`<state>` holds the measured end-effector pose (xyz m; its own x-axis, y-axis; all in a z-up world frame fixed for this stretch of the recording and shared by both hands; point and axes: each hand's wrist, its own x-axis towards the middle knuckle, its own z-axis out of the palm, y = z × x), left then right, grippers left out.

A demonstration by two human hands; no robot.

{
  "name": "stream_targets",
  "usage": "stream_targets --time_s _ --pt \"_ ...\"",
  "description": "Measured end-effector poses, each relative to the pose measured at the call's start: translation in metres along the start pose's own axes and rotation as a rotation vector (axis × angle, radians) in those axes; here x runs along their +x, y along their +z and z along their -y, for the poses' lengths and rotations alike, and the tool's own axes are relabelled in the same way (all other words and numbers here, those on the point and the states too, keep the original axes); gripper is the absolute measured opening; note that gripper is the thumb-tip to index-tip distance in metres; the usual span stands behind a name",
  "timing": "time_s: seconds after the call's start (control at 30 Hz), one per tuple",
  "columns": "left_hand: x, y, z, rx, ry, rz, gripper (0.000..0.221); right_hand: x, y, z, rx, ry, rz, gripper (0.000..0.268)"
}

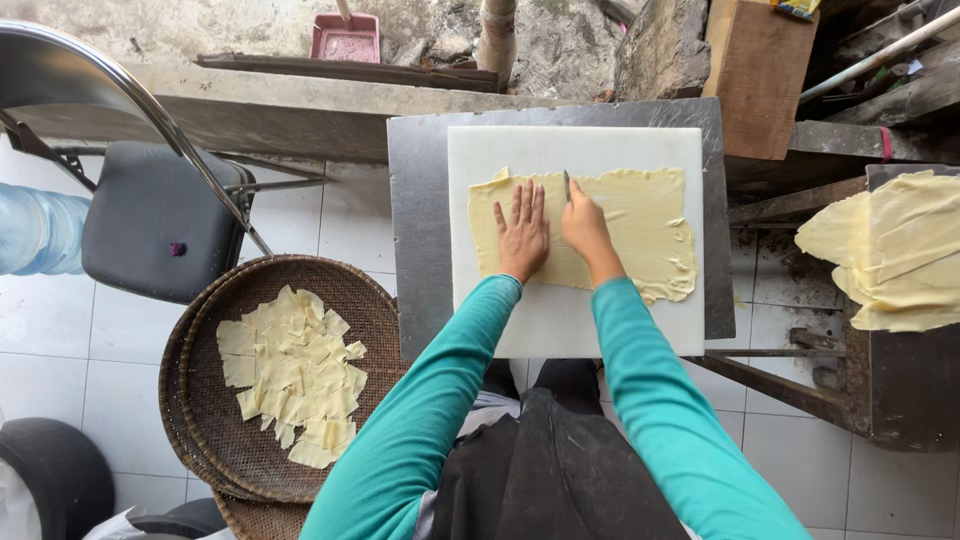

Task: The person repeatedly takes thin sheets of dough, places them on a white cutting board, and cuts them into smaller rectangular pieces using a knife. The cut pieces are then transferred into a woven basket. The process is repeated with multiple sheets of dough.

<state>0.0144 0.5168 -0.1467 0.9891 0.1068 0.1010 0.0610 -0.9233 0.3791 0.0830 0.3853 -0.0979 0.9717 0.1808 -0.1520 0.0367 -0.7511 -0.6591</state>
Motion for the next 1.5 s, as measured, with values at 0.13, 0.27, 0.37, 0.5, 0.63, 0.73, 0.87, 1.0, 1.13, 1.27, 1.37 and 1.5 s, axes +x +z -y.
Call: stream_targets --time_s 0.13,0.27,0.37,0.5,0.63,0.73,0.87,1.0,1.13,1.27,1.37,1.5 --pt "0.001 0.015 -0.001 -0.004 0.001 0.036 0.065 -0.012 0.018 0.000 -0.103 0.004 0.009 0.063" --pt "0.000 0.017 0.001 -0.032 0.022 -0.012 0.064 -0.175 0.027 -0.025 -0.210 0.038 0.096 0.079" --pt "0.000 0.012 -0.007 0.053 0.006 0.000 0.066 -0.233 0.009 -0.046 -0.131 0.030 0.157 0.065" --pt "0.002 0.020 -0.046 0.028 -0.024 0.056 0.067 -0.137 -0.032 -0.071 -0.092 0.040 0.038 0.056" --pt "0.006 0.043 -0.075 -0.010 0.033 0.023 0.064 0.011 -0.045 -0.076 0.003 -0.040 -0.094 0.051" --pt "0.003 0.057 -0.077 0.042 0.062 -0.032 0.064 0.018 -0.037 -0.079 -0.079 0.055 -0.019 0.053" --pt "0.002 0.054 -0.071 0.027 0.054 0.032 0.067 -0.128 -0.027 -0.069 -0.118 0.112 -0.014 0.063" --pt "0.004 0.044 -0.085 0.030 0.048 0.035 0.068 -0.267 -0.041 -0.061 -0.072 0.142 0.026 0.062" --pt "0.000 0.046 -0.111 -0.028 0.066 0.077 0.070 -0.200 -0.085 -0.075 0.001 0.397 0.071 0.056" --pt "0.014 0.066 -0.141 -0.009 0.200 0.007 0.067 -0.026 -0.111 -0.087 0.014 0.080 -0.105 0.054" --pt "0.025 0.079 -0.145 0.029 0.121 0.023 0.067 0.042 -0.107 -0.095 -0.083 0.217 0.000 0.053" --pt "0.022 0.084 -0.135 0.047 0.136 0.036 0.067 -0.025 -0.097 -0.112 -0.122 0.190 0.109 0.056"
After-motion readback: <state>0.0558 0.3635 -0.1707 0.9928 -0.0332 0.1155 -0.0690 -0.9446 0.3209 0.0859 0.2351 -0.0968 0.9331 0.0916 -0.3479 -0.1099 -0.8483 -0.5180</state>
